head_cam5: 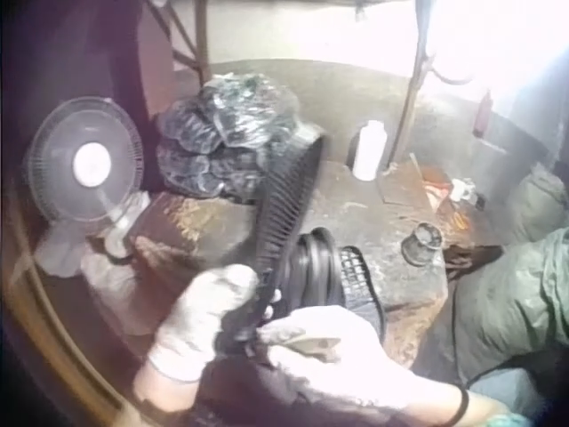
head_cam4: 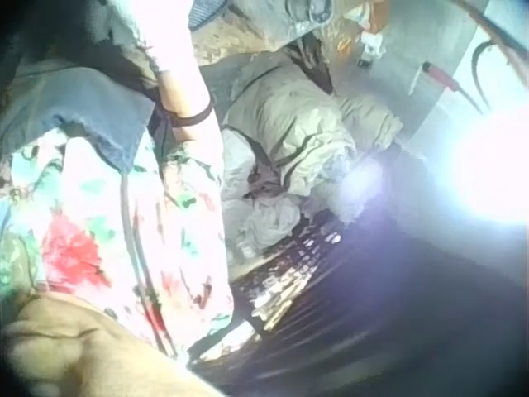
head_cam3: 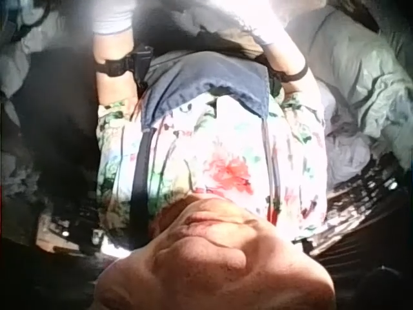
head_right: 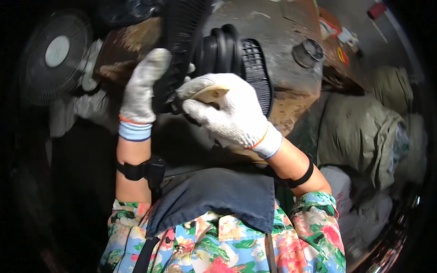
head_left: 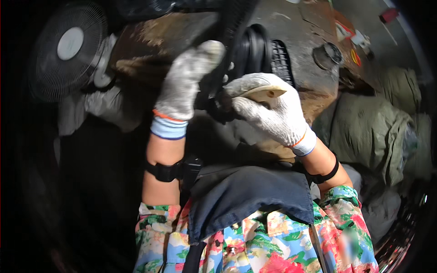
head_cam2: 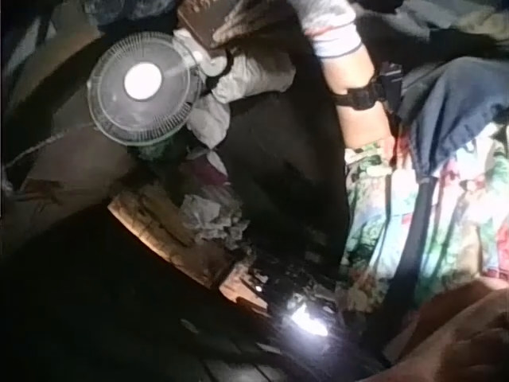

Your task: Applying glue to the underside of black shoe soles using a brush at a workbench.

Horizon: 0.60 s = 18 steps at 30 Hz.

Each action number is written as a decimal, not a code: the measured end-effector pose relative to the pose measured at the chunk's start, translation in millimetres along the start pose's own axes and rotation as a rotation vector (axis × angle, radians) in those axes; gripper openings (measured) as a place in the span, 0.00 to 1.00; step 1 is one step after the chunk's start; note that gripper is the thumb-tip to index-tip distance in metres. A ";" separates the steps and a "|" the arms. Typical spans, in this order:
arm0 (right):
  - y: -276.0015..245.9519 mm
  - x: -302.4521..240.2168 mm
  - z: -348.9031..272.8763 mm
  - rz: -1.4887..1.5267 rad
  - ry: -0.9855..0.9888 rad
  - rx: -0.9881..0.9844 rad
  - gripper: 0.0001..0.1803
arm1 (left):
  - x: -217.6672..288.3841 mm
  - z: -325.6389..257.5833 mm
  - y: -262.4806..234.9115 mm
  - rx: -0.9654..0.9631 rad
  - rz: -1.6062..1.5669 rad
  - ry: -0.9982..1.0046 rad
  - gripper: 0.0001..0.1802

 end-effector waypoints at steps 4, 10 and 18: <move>-7.4 19.4 -1.6 -0.138 0.109 0.135 0.11 | 40.4 -36.4 57.0 0.092 1.363 0.523 0.14; -112.4 54.3 -17.3 -0.282 0.009 0.290 0.15 | -35.9 -42.9 57.3 -0.107 0.463 0.148 0.16; -44.3 40.2 48.4 -0.180 -0.097 0.228 0.16 | -68.8 -206.4 -1.0 0.311 -0.515 -0.168 0.22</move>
Point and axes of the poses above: each hand's wrist, its own z-axis towards the middle knuckle, its own y-axis out of the palm, x = y × z, the point moved 9 cm from there along z, towards the middle knuckle, and after that the axes turned 13 degrees about -x, right-handed, at the moved point
